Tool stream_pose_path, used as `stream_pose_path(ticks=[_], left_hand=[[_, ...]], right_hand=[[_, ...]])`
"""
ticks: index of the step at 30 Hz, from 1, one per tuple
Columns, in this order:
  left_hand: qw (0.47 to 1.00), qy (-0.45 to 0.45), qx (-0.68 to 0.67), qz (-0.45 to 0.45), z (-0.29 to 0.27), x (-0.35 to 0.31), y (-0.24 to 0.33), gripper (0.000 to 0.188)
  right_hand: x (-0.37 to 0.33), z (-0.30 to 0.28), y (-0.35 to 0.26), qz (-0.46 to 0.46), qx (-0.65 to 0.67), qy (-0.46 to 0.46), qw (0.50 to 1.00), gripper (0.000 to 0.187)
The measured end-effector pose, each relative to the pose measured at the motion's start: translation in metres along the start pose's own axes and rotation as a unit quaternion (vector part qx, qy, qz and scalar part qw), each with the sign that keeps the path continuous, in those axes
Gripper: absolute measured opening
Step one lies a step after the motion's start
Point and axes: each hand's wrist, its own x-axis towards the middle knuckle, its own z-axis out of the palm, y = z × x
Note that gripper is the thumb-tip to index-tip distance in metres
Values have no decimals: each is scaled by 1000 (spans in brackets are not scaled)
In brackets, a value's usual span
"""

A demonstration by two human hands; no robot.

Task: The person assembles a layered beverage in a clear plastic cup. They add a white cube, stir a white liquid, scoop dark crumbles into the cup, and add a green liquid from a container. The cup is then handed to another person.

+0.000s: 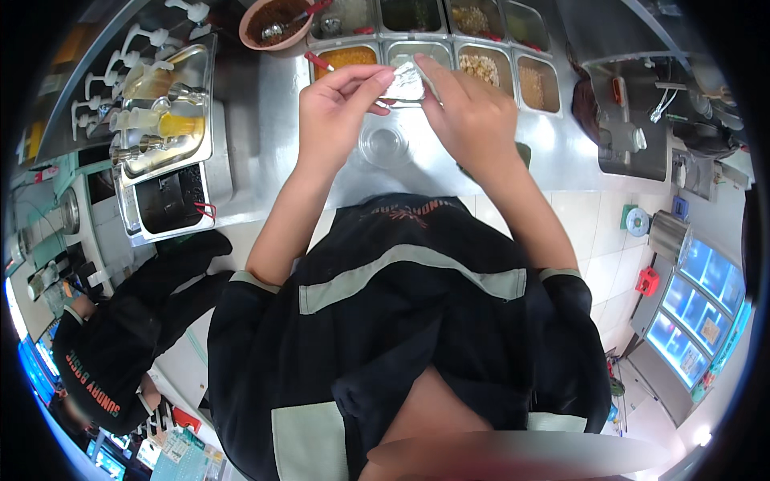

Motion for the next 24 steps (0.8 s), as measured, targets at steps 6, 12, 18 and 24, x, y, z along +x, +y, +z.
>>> stream_pose_path(ticks=[6,12,18,24], left_hand=[[988,82,-47,-122,-33,-20,-56,20],[990,30,-30,-136,-51,-32,-69,19],[973,15,-152,-176,-44,-43,-84,23],[985,35,-47,-162,-41,-43,-76,26]], right_hand=[[-49,56,-27,225,400,-53,887,58],[-69,86,-43,215,484,-99,842,45],[-73,93,-66,413,709,-12,572,24],[-74,72,-63,374,511,-75,770,26]])
